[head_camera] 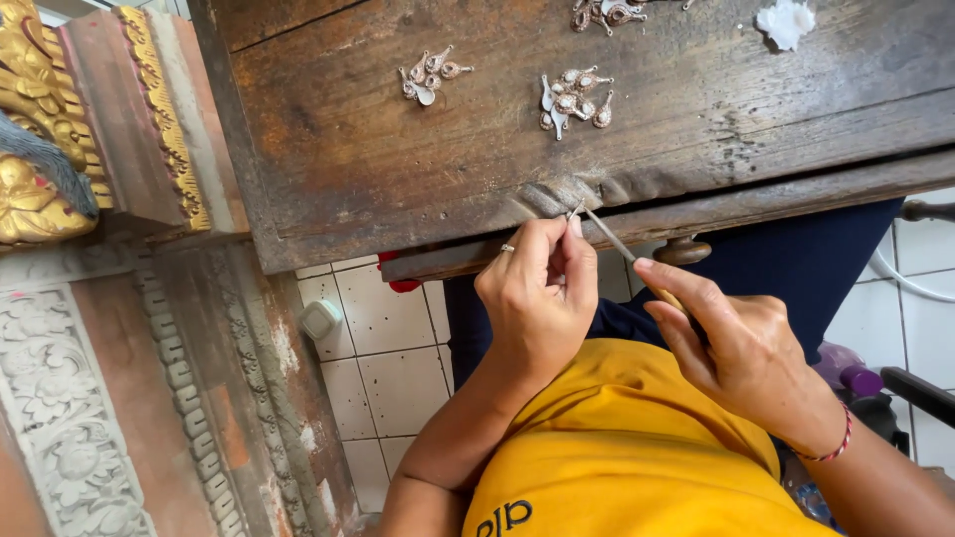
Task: Using a fine metal tool to adjust or remove small pieces of material from metal jewelry components on a wooden workbench.
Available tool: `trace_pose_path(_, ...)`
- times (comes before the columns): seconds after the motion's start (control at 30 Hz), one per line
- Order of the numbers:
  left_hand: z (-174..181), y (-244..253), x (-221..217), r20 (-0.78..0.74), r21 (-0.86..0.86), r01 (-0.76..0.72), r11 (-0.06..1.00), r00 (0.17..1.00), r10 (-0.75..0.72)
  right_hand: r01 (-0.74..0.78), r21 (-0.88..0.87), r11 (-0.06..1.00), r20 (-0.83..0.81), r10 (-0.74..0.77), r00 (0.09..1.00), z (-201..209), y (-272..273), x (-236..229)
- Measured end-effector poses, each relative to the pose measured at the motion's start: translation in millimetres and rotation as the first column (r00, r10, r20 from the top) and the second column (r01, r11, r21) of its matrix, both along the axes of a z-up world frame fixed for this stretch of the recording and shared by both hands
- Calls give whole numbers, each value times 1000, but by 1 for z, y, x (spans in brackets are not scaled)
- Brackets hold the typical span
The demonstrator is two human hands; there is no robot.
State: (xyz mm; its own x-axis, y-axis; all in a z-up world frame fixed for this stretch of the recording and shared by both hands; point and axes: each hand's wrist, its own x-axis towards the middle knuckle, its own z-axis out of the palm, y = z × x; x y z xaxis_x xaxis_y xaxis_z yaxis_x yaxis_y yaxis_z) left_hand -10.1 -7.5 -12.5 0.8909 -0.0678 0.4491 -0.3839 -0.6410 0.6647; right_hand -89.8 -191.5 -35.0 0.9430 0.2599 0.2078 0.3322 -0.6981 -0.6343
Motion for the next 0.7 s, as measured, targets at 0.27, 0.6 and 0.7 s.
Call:
trace_pose_path(0.27,9,6,8,13,48,116,992,993,-116,-54,-44,998,24,55,998,4,13,27)
trace_pose_path(0.6,13,6,9,2,93,123,988,992,-124,-53,52,997,-120,59,991,16,4,17)
trace_pose_path(0.7,17,5,10,5,107,128,986,992,-130,-59,-28,998,3,59,998,13,14,33)
